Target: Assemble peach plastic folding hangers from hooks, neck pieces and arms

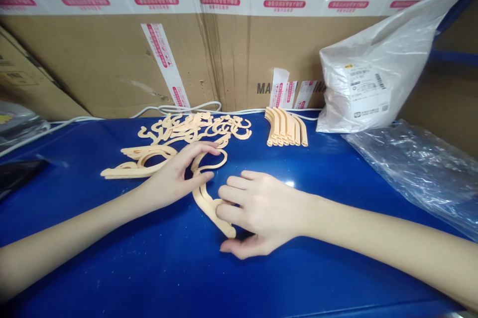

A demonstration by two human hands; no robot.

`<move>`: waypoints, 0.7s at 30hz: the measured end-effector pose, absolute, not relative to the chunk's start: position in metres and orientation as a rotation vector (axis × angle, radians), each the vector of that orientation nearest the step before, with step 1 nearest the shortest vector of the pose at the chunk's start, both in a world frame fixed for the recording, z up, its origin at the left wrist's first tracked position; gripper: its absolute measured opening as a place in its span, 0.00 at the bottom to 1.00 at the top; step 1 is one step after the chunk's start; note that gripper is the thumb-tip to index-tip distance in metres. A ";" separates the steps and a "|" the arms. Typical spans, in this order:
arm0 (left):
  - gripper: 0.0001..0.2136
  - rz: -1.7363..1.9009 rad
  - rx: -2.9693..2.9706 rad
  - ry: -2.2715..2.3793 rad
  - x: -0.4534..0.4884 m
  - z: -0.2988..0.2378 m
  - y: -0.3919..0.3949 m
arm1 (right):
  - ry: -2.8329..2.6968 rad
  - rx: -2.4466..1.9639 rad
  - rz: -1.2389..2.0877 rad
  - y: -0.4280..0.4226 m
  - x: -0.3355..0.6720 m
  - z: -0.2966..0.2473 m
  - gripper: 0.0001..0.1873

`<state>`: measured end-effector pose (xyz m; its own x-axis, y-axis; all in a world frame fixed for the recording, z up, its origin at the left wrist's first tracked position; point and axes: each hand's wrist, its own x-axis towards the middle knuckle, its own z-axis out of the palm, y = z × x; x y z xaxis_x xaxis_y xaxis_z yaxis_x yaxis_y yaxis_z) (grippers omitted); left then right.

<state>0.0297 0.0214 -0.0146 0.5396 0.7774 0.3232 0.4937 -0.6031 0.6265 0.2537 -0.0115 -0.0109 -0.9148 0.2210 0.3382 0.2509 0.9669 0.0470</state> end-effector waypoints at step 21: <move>0.25 0.687 2.369 0.995 0.029 -0.014 0.020 | -2.799 -0.370 -0.027 -0.010 0.254 -0.011 0.17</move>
<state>0.0286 0.0199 -0.0143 0.6098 0.7484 0.2607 0.5088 -0.6219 0.5952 0.2543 -0.0098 -0.0115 -0.9163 0.2506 0.3125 0.2565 0.9663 -0.0226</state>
